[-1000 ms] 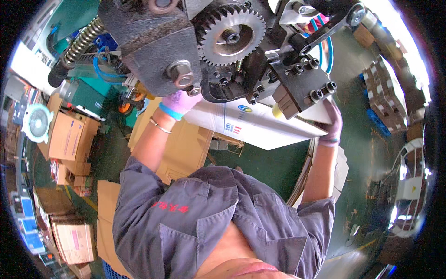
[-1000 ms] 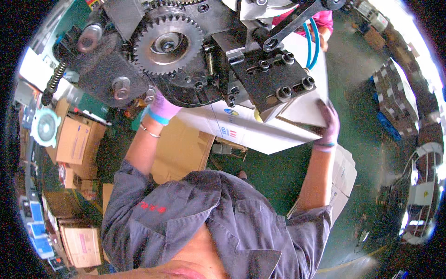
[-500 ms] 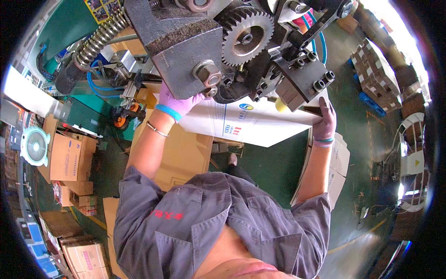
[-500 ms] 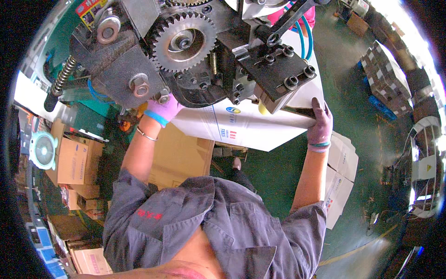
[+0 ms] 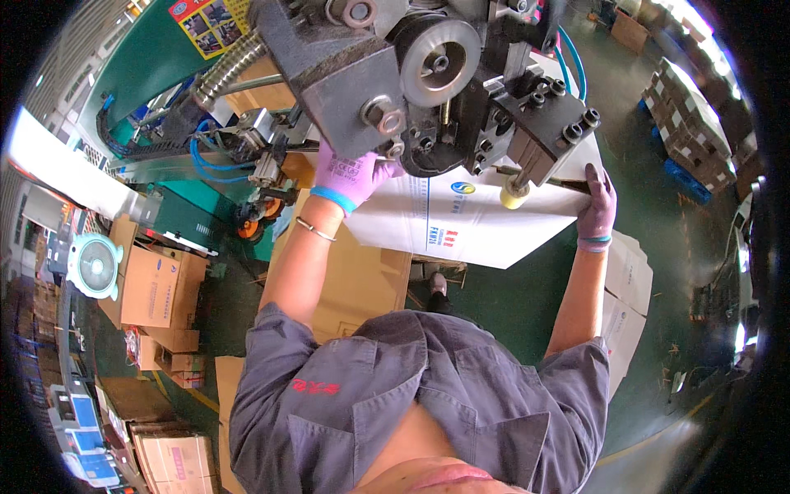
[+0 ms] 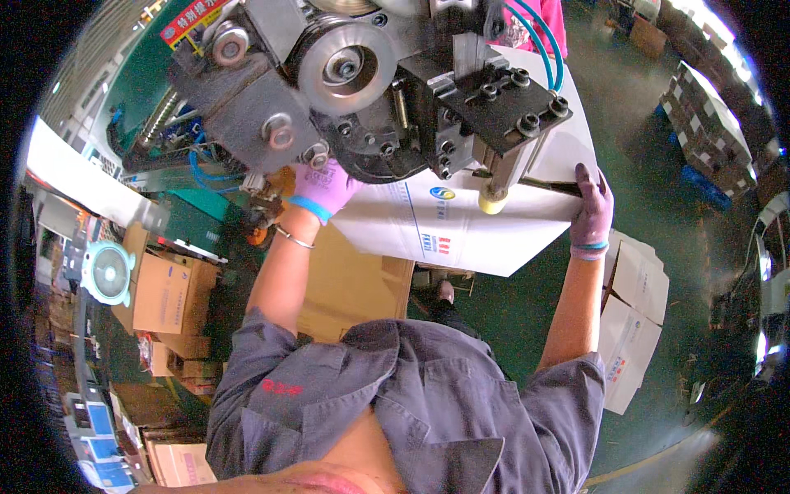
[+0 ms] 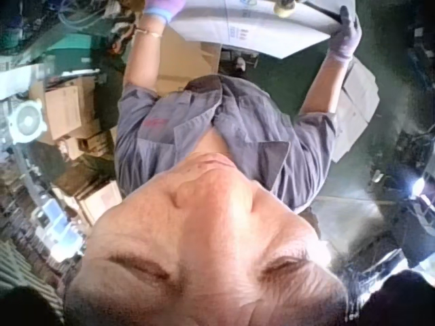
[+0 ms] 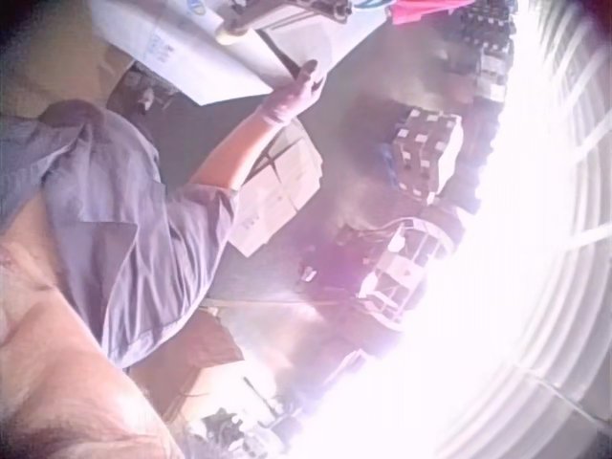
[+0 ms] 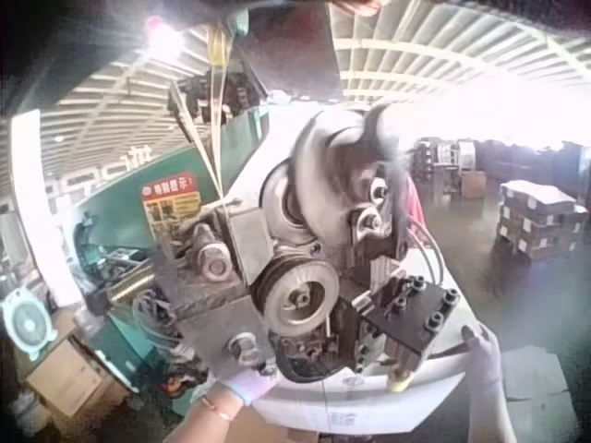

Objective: The person feeds cardboard sheets into a packaging machine and moves stacks of cardboard on the factory floor.

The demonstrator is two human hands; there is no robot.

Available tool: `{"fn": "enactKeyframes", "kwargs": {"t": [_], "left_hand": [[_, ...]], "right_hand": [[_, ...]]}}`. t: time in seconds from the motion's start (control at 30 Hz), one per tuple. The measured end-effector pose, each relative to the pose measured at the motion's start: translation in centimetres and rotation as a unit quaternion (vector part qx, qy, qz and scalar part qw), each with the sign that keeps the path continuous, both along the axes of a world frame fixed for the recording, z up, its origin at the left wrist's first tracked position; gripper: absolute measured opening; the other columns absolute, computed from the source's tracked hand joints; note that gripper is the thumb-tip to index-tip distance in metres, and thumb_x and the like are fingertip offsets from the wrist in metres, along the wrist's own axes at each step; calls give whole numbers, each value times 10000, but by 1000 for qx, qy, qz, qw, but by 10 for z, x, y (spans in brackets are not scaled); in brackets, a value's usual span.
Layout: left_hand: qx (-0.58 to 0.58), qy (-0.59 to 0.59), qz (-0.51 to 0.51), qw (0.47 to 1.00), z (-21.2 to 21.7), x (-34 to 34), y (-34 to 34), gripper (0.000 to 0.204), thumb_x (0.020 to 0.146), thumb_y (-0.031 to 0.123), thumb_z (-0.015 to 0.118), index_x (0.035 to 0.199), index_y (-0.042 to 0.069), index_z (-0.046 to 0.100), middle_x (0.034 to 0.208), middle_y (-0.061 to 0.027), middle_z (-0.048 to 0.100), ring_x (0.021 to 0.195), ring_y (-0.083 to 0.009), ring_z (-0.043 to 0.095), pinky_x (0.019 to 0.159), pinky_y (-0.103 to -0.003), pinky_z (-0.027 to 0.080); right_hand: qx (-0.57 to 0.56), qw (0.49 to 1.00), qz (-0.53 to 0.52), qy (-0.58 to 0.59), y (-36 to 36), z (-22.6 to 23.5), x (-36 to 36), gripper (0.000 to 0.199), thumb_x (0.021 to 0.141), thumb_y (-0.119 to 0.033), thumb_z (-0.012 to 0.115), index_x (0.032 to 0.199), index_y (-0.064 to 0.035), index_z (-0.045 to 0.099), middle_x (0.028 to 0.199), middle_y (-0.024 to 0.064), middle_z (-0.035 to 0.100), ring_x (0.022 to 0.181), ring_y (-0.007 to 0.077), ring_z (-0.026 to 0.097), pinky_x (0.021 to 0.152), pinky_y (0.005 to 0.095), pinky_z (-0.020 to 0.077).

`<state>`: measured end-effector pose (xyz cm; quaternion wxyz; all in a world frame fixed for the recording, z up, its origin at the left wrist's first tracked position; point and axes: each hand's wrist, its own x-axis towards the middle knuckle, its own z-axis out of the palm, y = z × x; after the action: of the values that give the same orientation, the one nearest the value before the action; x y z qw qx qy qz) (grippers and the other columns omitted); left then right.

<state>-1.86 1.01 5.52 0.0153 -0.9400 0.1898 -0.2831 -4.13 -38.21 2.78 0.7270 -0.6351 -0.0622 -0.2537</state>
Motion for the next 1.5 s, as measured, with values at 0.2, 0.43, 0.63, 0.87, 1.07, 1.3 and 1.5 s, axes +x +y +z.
{"fn": "enactKeyframes", "kwargs": {"t": [0.2, 0.43, 0.63, 0.87, 1.07, 1.3, 1.5], "left_hand": [[-49, -120, -145, 981, -89, -42, -18, 471, 843, 409, 545, 1186, 88, 559, 1266, -117, 494, 1211, -296, 434, 1080, -552, 237], [-414, 58, 143, 897, -213, -41, 43, 682, 770, 321, 729, 1249, -65, 434, 1265, -215, 494, 1206, -319, 456, 1043, -405, 333], [-658, 277, -53, 698, -166, -13, 15, 439, 803, 190, 718, 1142, -18, 533, 1050, -118, 607, 982, -178, 565, 870, -324, 459], [-512, 235, -235, 793, -137, -44, -157, 309, 653, 248, 812, 800, 34, 644, 850, -112, 650, 795, -261, 628, 725, -373, 495], [-175, 174, -428, 869, -59, -47, -323, 321, 713, 418, 707, 786, 119, 614, 684, -41, 589, 686, -254, 591, 639, -376, 453], [13, 212, -651, 728, -55, -84, -405, 226, 763, 367, 615, 751, 160, 525, 672, -4, 511, 667, -192, 553, 617, -339, 426], [23, 231, -668, 707, -47, -106, -417, 196, 752, 329, 609, 728, 163, 507, 681, 1, 493, 692, -196, 545, 661, -354, 438]], "right_hand": [[104, 980, -170, 19, -77, -13, -9, 453, 909, -318, 534, 1265, -38, 524, 1093, 143, 630, 983, 236, 601, 891, 344, 447], [16, 991, -98, 87, -113, 4, -19, 419, 893, -167, 466, 1280, -8, 490, 1147, 178, 604, 1033, 258, 587, 912, 337, 438], [-51, 996, -77, 20, -120, -24, -32, 308, 870, -95, 561, 1135, 62, 583, 1107, 129, 626, 984, 219, 609, 836, 341, 499], [342, 902, -192, 180, -290, -210, -175, 333, 874, -175, 534, 1156, -4, 577, 986, 56, 646, 903, 171, 608, 767, 294, 488], [-508, 538, 34, 672, -282, -266, -261, 423, 889, -220, 458, 1309, -193, 502, 1241, 101, 578, 1211, 277, 486, 1007, 399, 395], [-28, 917, -24, 397, -355, -180, -103, 446, 925, -208, 515, 1328, -42, 419, 1265, 102, 530, 1093, 183, 562, 867, 339, 490], [-440, 765, 117, 455, -321, -138, 56, 601, 901, -351, 553, 1380, -40, 365, 1297, 123, 536, 1146, 266, 544, 939, 323, 446]]}}
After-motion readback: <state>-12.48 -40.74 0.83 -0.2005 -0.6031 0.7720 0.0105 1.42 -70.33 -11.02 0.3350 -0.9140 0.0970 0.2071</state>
